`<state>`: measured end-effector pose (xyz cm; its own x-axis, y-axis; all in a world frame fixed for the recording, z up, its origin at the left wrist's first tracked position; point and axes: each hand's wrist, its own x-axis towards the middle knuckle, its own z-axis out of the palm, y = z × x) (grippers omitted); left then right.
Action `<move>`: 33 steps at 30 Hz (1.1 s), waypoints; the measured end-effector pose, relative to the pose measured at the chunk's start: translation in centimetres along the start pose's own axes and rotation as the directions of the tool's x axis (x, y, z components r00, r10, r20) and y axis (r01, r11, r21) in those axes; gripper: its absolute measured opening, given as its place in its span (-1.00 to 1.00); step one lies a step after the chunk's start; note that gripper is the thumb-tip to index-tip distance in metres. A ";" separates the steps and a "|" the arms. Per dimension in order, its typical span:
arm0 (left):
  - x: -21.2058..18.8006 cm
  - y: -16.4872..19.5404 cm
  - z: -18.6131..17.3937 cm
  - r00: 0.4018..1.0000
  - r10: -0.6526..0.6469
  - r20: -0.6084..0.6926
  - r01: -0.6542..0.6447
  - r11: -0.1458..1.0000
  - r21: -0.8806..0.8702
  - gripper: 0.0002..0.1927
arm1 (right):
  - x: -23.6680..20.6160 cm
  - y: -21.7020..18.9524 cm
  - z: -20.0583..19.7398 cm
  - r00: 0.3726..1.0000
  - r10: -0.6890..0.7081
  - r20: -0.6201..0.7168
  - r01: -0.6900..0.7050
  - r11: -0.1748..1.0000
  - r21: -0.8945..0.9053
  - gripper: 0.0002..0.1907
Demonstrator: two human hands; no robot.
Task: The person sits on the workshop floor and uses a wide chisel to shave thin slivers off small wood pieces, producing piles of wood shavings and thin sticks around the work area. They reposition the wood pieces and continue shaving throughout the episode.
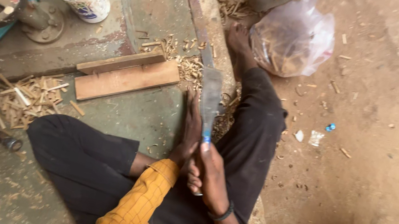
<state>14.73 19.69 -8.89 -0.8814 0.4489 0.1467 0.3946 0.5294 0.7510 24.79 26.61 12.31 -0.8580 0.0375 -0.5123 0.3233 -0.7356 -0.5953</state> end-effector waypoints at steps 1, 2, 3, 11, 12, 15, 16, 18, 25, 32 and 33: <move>0.8 0.0 0.0 1.000 0.020 0.012 -0.020 1.000 0.003 -0.33 | 0.0 -0.1 -0.2 1.000 -0.015 -0.005 0.015 1.000 0.010 -0.64; 1.0 0.3 0.1 0.999 0.034 0.030 -0.033 0.999 -0.017 -0.34 | 0.1 -0.3 -0.4 0.999 -0.034 -0.011 0.034 0.999 0.020 -0.64; 1.2 0.5 0.2 0.997 0.047 0.056 -0.044 0.998 -0.045 -0.34 | 0.1 -0.4 -0.6 0.999 -0.050 -0.022 0.050 0.998 0.031 -0.64; 2.0 0.6 0.0 0.993 0.118 0.024 -0.116 0.991 -0.060 -0.36 | -0.1 0.0 -2.3 1.000 -0.014 0.015 0.013 0.998 0.066 -0.60; 3.0 0.2 -0.3 0.993 0.115 0.012 -0.115 0.993 -0.016 -0.36 | 0.0 0.1 -2.5 1.000 -0.004 0.010 0.003 0.996 0.088 -0.60; 6.4 -0.9 -1.3 0.985 0.162 -0.050 -0.149 0.967 0.208 -0.31 | 0.5 0.3 -2.8 1.000 -0.002 0.015 0.000 0.987 0.163 -0.54; 7.5 -1.1 -1.4 0.976 0.203 -0.079 -0.174 0.944 0.281 -0.29 | 0.6 0.4 -2.8 1.000 0.006 0.015 -0.009 0.986 0.168 -0.53; 9.4 -1.4 -1.3 0.980 0.183 -0.081 -0.150 0.939 0.310 -0.25 | 0.8 0.5 -2.5 1.000 0.021 0.009 -0.022 0.985 0.174 -0.52; 6.8 -2.8 -1.0 0.945 0.086 0.317 0.023 0.945 -0.326 -0.43 | 1.3 1.0 -0.9 0.998 0.052 0.018 -0.053 0.996 0.073 -0.50; 2.4 -3.4 -5.3 0.880 -0.348 0.323 0.445 0.368 -0.816 -0.51 | 2.3 2.8 -0.4 0.990 0.121 -0.074 -0.133 0.975 -0.176 -0.64; 1.1 -3.0 -6.6 0.855 -0.349 0.383 0.490 0.305 -0.816 -0.47 | 2.5 3.1 -0.2 0.989 0.125 -0.084 -0.141 0.961 -0.237 -0.68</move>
<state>10.89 13.85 -6.73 -0.7920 0.4754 -0.3831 -0.5235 -0.2059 0.8268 23.70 24.51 9.03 -0.7745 0.0023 -0.6326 0.5267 -0.5517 -0.6467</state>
